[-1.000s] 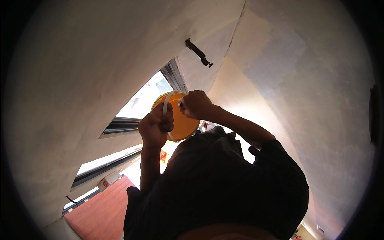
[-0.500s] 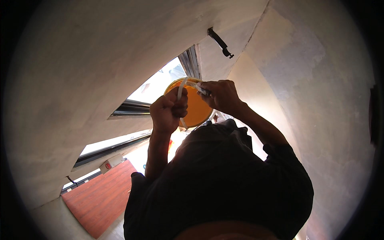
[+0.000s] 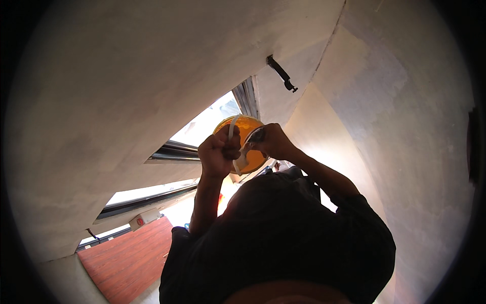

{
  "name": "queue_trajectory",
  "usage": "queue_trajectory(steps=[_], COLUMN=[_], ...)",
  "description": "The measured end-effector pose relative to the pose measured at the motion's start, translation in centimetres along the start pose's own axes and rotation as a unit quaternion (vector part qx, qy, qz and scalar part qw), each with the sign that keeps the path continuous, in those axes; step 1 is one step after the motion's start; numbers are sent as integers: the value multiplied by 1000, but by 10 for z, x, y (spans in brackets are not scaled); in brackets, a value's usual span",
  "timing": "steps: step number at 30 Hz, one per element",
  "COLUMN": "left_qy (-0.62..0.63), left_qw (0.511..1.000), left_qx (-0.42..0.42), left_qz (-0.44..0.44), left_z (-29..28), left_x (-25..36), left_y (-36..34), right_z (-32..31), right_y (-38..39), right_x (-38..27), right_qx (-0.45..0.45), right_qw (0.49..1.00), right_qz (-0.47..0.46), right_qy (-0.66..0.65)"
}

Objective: The person paints a white ceiling using a paintbrush and a small yellow bucket. They repeatedly dip the brush into the bucket and apply paint to the ceiling surface in a repetitive up-and-down motion.

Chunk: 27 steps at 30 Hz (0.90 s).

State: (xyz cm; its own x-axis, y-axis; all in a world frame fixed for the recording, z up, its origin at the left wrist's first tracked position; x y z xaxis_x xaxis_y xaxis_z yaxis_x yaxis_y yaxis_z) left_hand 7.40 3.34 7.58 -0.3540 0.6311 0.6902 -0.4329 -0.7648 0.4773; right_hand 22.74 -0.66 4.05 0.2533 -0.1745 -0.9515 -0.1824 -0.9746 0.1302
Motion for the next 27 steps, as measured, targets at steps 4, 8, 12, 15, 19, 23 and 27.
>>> queue_trajectory(steps=[4, 8, 12, 15, 19, 23, 27], left_qy=[-10, 67, 55, 42, 41, 47, 14], left_qw=[1000, 991, 996, 998, 999, 998, 1000], left_qx=[12, -114, -57, 9, 7, -51, 13], left_qz=[13, -32, -34, -38, -21, -10, 5], left_z=[-2, -16, -17, -11, -12, -8, -5], left_x=[-1, -7, -9, -7, -5, 1, 3], left_y=[1, -6, -2, 5, 4, 1, -2], right_z=[-12, -20, -23, -16, -13, -16, -8], right_y=[3, 13, 12, 15, 17, 19, 12], right_x=[-11, -19, -18, -13, -13, -22, -14], right_qx=[94, 188, 164, 158, 168, 161, 121], right_qw=[990, 929, 896, 883, 879, 935, 971], right_qz=[-101, -295, -358, -372, -381, -268, -194], right_qy=[-7, 124, 205, 239, 231, 166, 68])
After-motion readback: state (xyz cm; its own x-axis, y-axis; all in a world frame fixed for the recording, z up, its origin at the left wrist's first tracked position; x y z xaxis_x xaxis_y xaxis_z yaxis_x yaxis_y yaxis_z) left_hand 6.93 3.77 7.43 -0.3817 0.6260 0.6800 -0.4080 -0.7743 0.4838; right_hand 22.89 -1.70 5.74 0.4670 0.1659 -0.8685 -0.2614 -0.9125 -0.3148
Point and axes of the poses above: each hand's wrist, its own y-axis away from the middle knuckle, its own z-axis out of the palm, x = y × z, the point moved 4 cm from there along -y, towards the middle knuckle, and after that the axes turned 14 degrees about x, right-handed, at the moved point
